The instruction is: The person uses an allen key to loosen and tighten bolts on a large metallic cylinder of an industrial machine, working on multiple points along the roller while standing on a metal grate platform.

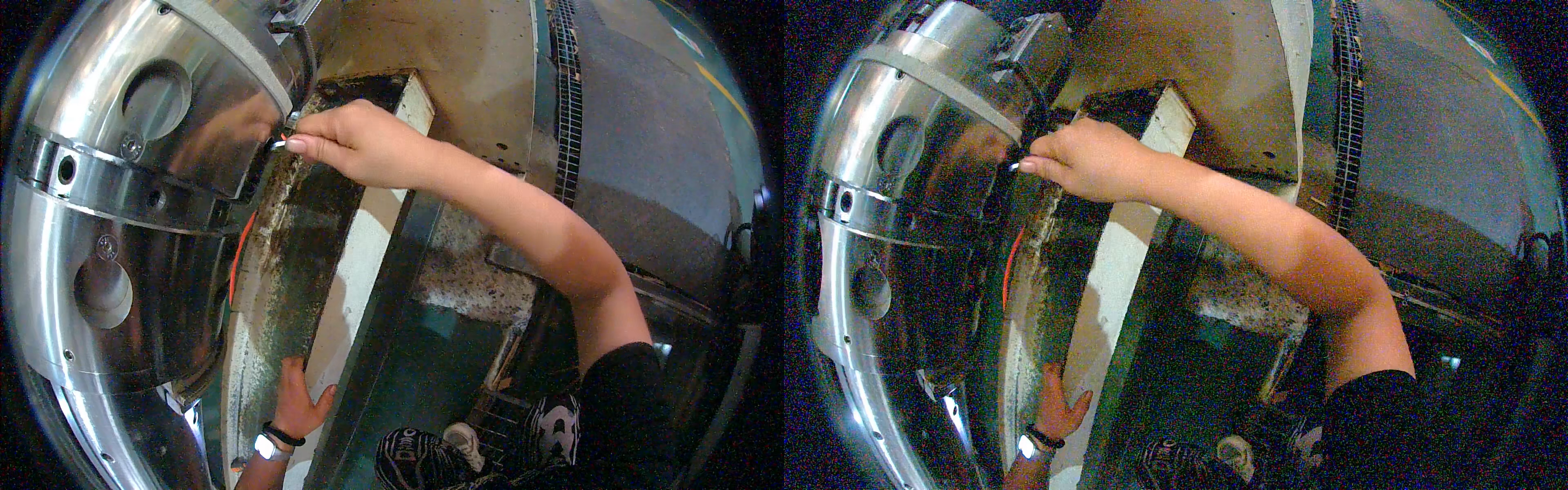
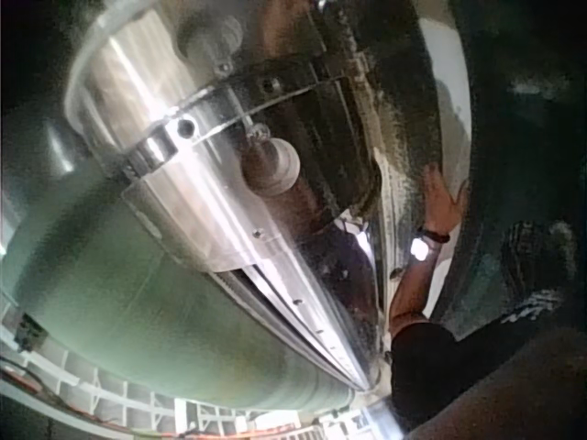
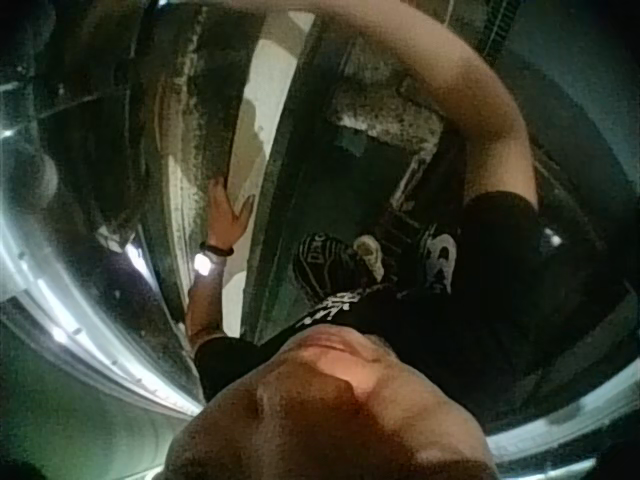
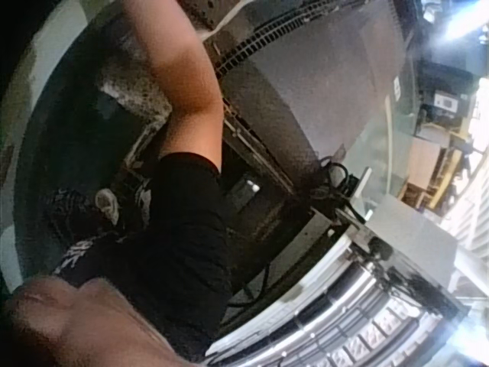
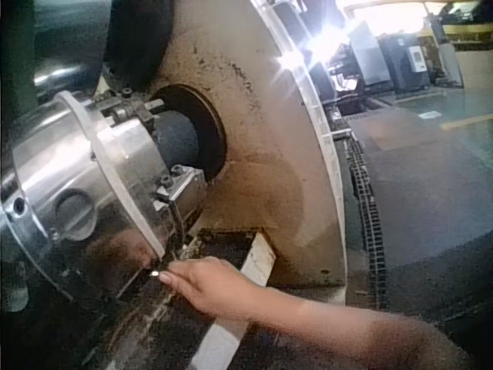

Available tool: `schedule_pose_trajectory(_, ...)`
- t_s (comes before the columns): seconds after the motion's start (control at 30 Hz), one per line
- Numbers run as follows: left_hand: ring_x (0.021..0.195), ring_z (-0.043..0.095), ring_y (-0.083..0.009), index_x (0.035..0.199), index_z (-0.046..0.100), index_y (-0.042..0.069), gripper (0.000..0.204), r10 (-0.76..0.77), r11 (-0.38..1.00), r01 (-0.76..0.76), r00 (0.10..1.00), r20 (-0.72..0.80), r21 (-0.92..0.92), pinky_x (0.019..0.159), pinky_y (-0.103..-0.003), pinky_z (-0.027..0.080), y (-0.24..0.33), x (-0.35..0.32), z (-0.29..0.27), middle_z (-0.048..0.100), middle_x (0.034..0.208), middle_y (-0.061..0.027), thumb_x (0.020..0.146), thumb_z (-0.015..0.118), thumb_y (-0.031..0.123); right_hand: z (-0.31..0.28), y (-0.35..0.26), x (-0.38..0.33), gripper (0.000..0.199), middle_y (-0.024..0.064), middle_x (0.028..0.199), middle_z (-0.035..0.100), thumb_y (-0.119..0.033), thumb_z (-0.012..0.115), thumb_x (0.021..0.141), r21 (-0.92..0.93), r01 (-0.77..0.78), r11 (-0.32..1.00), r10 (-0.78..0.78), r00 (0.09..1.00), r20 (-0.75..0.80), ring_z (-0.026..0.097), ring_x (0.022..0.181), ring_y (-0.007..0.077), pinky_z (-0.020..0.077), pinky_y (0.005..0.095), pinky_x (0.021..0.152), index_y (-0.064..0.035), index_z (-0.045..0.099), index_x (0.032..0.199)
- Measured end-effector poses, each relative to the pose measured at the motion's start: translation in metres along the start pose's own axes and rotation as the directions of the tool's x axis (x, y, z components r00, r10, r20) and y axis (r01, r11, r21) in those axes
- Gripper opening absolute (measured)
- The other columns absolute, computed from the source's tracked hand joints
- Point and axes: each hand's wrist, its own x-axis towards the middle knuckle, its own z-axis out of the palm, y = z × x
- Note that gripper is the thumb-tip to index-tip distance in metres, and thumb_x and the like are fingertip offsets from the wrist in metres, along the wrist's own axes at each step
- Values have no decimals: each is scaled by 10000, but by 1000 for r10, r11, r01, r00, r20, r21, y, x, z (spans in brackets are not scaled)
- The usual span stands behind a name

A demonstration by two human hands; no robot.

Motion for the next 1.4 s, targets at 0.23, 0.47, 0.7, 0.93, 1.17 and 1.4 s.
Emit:
schedule_pose_trajectory(0.23, 961, 431, -427, 1139, 352, -97, 506, -23, 999, 23, 999, -36, -26, 854, -448, 363, 5, 3, 2, 413, 1047, -280, 780, 604, 155, 33, -17, -17, 332, 165, 628, 515, -285, 451, 924, 173, -94, 980, 124, 977, -171, 527, 588, 308, 426, 369, 574, 4, 514, 773)
schedule_pose_trajectory(0.47, 955, 439, -447, 1128, 366, -86, 356, -137, 991, 137, 991, -10, -9, 825, -450, 377, 1, -4, 4, 418, 1043, -292, 834, 498, 64, 52, -36, -17, 348, 101, 584, 489, -251, 451, 919, 442, -188, 877, 314, 920, -233, 466, 565, 186, 407, 331, 579, 7, 512, 693)
schedule_pose_trajectory(0.7, 1018, 429, -479, 1149, 384, -70, 336, -38, 998, 44, 992, -118, 49, 884, -461, 369, -5, 6, 13, 431, 1101, -315, 858, 484, 65, 69, -23, -34, 543, 85, 580, 548, -428, 339, 918, 545, -285, 789, 454, 867, -205, 552, 580, 213, 443, 339, 608, -35, 608, 655)
schedule_pose_trajectory(0.93, 984, 469, -432, 1158, 389, -43, 334, 87, 990, -64, 979, -186, 127, 838, -422, 408, -6, 3, 17, 464, 1074, -267, 856, 489, 56, 83, -109, -34, 686, 296, 1242, 428, -502, 279, 912, 899, -228, 375, 512, 859, 4, 402, 1158, 417, 306, 403, 968, 85, 382, 1252)
schedule_pose_trajectory(1.17, 1001, 474, -408, 1166, 402, -35, 356, 122, 991, -107, 973, -195, 83, 860, -407, 400, -6, 8, 13, 472, 1063, -248, 848, 519, 76, 103, -120, -17, 463, 78, 673, 414, -434, 252, 945, 934, -73, 350, 632, 754, -177, 410, 537, 202, 369, 384, 514, -13, 441, 963)
schedule_pose_trajectory(1.4, 1191, 368, -426, 1236, 370, -55, 563, 43, 991, -16, 979, -200, 135, 984, -421, 330, -14, -9, 21, 394, 1264, -286, 790, 624, 177, 110, -101, -40, 258, 38, 611, 467, -289, 398, 928, 862, -63, 504, 624, 716, -312, 448, 505, 163, 383, 306, 442, -62, 486, 845)
